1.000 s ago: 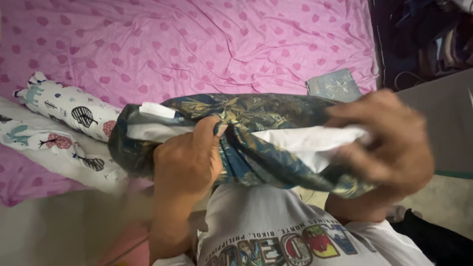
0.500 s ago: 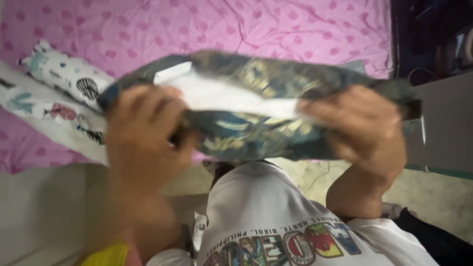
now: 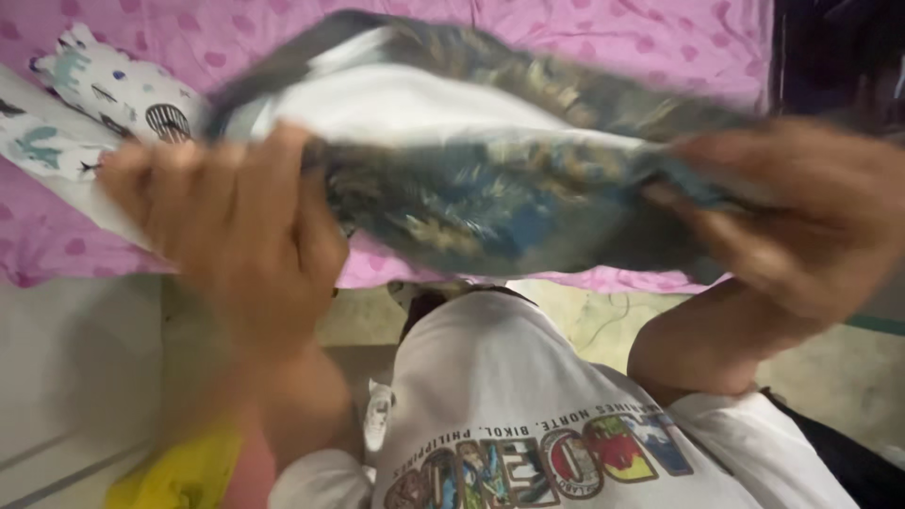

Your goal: The person inserts a white pillow into a dark floral pillowcase on a bed. They align the pillow, push it into the case, and smooth the fabric to fit the pillow fully inside.

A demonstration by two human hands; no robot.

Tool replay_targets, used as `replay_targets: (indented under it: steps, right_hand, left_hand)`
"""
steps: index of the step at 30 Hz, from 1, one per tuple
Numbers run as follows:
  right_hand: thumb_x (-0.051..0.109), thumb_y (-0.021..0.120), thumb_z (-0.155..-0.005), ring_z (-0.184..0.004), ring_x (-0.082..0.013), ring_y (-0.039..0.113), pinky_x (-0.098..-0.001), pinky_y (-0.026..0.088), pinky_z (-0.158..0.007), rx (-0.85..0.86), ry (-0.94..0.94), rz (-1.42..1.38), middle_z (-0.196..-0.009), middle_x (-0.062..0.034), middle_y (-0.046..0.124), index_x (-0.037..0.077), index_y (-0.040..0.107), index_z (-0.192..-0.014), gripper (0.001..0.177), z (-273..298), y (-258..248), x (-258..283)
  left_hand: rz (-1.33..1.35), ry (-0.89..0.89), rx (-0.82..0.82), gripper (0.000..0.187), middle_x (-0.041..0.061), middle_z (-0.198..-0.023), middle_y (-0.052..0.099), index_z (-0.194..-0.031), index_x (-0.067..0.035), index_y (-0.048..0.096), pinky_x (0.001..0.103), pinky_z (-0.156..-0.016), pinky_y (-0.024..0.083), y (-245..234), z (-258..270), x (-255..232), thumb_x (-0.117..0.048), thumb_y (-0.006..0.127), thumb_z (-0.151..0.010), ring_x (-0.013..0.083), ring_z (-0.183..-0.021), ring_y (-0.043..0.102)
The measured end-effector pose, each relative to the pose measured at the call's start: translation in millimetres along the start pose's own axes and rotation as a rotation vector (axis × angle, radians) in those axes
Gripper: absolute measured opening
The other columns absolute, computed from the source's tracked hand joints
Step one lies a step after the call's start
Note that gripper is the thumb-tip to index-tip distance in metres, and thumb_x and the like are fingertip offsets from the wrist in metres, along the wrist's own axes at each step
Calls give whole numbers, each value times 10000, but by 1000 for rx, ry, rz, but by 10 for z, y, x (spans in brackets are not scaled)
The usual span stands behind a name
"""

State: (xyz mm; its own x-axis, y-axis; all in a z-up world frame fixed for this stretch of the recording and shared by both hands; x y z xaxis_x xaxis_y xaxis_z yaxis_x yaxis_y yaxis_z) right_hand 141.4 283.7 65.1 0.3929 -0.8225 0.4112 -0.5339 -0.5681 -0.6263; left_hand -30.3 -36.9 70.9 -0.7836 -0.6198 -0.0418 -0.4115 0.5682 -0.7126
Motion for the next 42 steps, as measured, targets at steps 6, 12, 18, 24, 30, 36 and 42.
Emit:
replay_targets:
  steps: [6,12,18,24,30,36,42]
  right_hand:
    - [254,838,-837,-620,-154,612,-282,408,-506,-27,-12,55,-911,-196,727,-54,762,-1023,368,-200,2,127]
    - [242,838,-805,-651,-235,586,-402,419,-598,4,-107,200,-897,-234,766,4,796,-914,265,-516,123,487]
    - [382,706,-874,-903,-354,651,-473,480,-803,86,-285,290,-1009,-213,713,15,799,-1009,402,-851,500,859]
    - [391,588,-1049,-1096,-318,648,-465,507,-942,222,37,126,-1206,-200,719,7,710,-1206,433,-1003,795,731]
    - [329,641,-951,-981,-342,618,-464,466,-880,340,-135,248,-1170,-221,721,-58,688,-1240,484,-1101,1210,863]
    - [386,545,-1055,-785,-202,618,-386,510,-860,917,185,53,-854,-25,739,130,757,-902,366,-717,1771,640]
    - [326,621,-1041,-894,-284,656,-440,512,-859,531,-119,-148,-936,-80,729,0,730,-1239,397,-920,1278,863]
  left_hand:
    - [-35,12,-38,165,28,-894,529,-1134,-111,704,470,-892,362,-39,244,24,-220,582,-1118,252,-890,506]
    - [11,137,-223,129,-2,-857,555,-1041,-135,736,449,-867,375,-127,48,-147,-184,620,-1017,223,-849,520]
    - [135,290,-269,133,-44,-837,592,-974,-166,775,419,-859,393,-123,-173,-320,-150,654,-923,179,-822,542]
    - [426,364,-116,127,-4,-884,579,-983,-106,753,444,-855,562,-186,-169,-421,-64,677,-891,176,-810,564]
    - [300,462,-102,192,60,-885,570,-960,-42,724,366,-624,497,-220,-209,-542,-234,730,-959,213,-779,550]
    - [126,408,-26,201,93,-821,597,-954,-38,708,421,-624,519,-563,-206,-602,-238,694,-939,289,-696,600]
    - [263,466,-98,147,69,-803,658,-882,-60,681,434,-598,518,-593,-35,-498,-206,695,-902,258,-659,631]
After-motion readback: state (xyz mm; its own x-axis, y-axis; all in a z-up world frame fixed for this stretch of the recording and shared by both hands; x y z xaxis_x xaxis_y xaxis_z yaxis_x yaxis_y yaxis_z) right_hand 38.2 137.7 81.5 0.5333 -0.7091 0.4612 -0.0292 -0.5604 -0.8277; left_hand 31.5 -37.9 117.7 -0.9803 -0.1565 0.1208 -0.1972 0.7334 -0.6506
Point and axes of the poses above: each hand's wrist, its own z-axis away from the middle knuckle, its own y-axis out of the palm, x = y × z, the point moved 8 cm from there along -z, towards the middle knuckle
